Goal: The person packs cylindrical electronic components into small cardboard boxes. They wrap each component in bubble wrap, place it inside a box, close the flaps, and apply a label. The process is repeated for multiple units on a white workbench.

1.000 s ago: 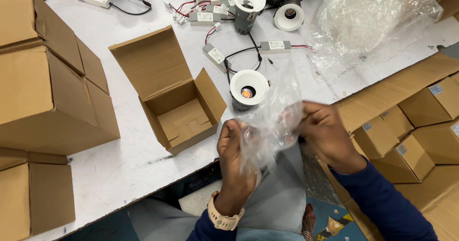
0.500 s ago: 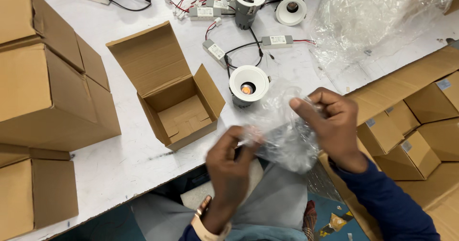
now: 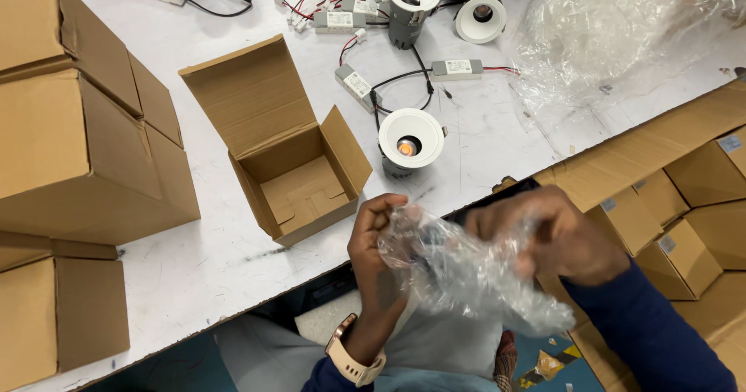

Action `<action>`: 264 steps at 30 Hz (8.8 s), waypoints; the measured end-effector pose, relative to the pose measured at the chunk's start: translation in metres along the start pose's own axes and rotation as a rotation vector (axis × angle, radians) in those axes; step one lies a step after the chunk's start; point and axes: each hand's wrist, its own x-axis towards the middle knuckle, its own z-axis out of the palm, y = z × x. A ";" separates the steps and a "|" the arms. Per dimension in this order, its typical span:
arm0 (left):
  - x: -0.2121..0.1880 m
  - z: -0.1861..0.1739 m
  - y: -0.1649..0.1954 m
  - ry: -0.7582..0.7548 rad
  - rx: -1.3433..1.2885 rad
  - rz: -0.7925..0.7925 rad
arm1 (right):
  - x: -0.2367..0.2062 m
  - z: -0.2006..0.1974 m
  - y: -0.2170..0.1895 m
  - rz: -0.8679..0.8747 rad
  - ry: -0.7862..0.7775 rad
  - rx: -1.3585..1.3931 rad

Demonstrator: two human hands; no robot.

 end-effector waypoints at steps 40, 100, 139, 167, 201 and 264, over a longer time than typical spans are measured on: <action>0.090 0.002 -0.038 0.223 0.986 0.330 | 0.162 -0.067 0.051 -0.065 0.354 -0.433; 0.093 0.005 0.202 -0.264 1.648 0.249 | 0.154 0.126 0.006 -0.293 0.290 0.181; 0.144 -0.071 0.164 -0.566 1.883 -0.354 | 0.182 0.091 0.102 -0.351 0.368 -0.623; 0.039 -0.080 0.124 -0.609 2.299 0.588 | 0.127 0.130 -0.055 -0.783 0.244 -0.859; 0.033 -0.051 0.173 0.023 1.529 0.213 | 0.250 0.111 0.014 -0.750 -0.493 -1.670; 0.031 -0.113 0.117 -0.079 1.140 0.621 | 0.152 0.104 0.077 -0.513 0.254 -0.322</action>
